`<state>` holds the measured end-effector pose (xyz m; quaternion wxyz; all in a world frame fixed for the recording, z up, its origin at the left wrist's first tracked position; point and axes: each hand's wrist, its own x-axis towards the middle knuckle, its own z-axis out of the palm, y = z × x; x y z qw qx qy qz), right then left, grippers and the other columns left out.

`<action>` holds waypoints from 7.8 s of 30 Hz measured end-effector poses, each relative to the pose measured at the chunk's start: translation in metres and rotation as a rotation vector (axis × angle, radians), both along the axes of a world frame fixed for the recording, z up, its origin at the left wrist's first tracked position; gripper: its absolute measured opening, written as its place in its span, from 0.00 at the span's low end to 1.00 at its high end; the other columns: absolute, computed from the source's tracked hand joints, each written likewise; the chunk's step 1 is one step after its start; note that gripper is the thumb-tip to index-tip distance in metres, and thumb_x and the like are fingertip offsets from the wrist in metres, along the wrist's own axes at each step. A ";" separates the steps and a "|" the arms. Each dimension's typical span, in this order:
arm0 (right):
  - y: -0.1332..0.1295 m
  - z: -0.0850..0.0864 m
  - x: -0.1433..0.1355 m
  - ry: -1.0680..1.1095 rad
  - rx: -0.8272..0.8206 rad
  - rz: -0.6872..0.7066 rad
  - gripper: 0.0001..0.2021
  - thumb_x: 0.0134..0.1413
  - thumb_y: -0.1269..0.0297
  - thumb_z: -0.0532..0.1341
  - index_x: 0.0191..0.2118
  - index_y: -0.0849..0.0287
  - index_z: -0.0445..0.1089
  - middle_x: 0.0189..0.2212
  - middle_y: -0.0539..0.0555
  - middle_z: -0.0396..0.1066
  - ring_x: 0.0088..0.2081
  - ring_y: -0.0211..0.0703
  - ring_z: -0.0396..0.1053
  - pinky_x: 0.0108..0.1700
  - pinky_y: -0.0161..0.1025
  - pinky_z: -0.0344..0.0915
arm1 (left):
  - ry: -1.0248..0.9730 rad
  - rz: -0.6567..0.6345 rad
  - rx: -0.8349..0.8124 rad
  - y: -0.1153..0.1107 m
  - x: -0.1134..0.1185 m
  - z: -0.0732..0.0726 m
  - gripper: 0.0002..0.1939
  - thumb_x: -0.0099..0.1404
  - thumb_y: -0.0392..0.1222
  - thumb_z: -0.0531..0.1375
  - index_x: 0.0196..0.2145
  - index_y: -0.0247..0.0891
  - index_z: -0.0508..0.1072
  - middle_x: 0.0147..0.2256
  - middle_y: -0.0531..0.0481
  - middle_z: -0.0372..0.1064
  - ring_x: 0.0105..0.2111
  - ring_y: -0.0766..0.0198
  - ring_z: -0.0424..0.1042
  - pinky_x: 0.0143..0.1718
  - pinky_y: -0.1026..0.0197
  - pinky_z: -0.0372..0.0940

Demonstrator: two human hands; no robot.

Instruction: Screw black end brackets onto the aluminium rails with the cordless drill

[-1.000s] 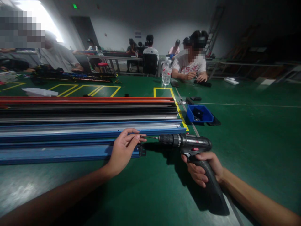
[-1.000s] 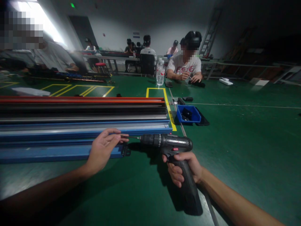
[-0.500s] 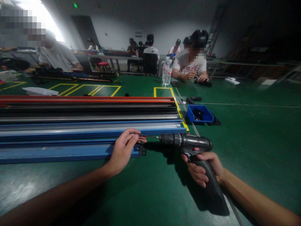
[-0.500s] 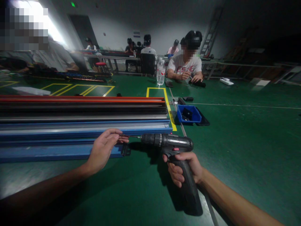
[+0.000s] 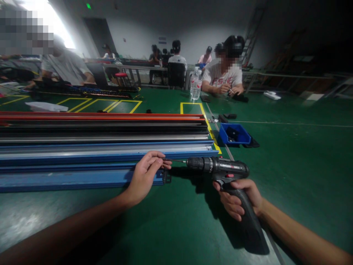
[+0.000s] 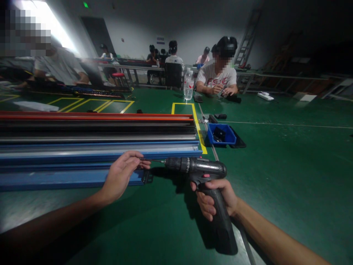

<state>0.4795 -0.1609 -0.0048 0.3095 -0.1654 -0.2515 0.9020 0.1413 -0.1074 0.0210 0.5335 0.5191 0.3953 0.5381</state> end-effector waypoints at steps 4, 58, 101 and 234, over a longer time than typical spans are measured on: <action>0.000 0.003 -0.001 -0.022 -0.012 -0.013 0.20 0.59 0.53 0.66 0.48 0.65 0.70 0.19 0.42 0.63 0.15 0.32 0.53 0.22 0.33 0.68 | -0.016 -0.013 -0.002 0.001 -0.001 -0.001 0.09 0.73 0.45 0.64 0.46 0.38 0.74 0.39 0.45 0.83 0.41 0.57 0.83 0.49 0.53 0.76; 0.000 0.003 -0.001 0.063 0.020 0.024 0.21 0.63 0.55 0.63 0.52 0.68 0.75 0.21 0.45 0.64 0.19 0.34 0.59 0.27 0.35 0.75 | 0.021 -0.013 -0.006 0.003 -0.004 -0.002 0.12 0.70 0.42 0.67 0.48 0.40 0.72 0.41 0.49 0.80 0.39 0.60 0.81 0.47 0.55 0.75; 0.000 0.005 -0.002 -0.046 0.013 -0.003 0.21 0.59 0.52 0.65 0.48 0.65 0.71 0.20 0.43 0.64 0.17 0.33 0.58 0.23 0.33 0.69 | 0.153 0.025 0.069 0.003 0.000 0.005 0.04 0.69 0.39 0.64 0.41 0.39 0.75 0.40 0.49 0.79 0.40 0.61 0.79 0.47 0.55 0.74; -0.001 0.012 0.035 -0.207 -0.117 0.090 0.20 0.47 0.69 0.62 0.47 0.66 0.79 0.21 0.46 0.65 0.16 0.34 0.65 0.25 0.35 0.77 | 1.267 -0.590 0.417 0.033 -0.037 0.031 0.26 0.65 0.53 0.67 0.57 0.42 0.71 0.53 0.43 0.73 0.53 0.48 0.74 0.55 0.49 0.67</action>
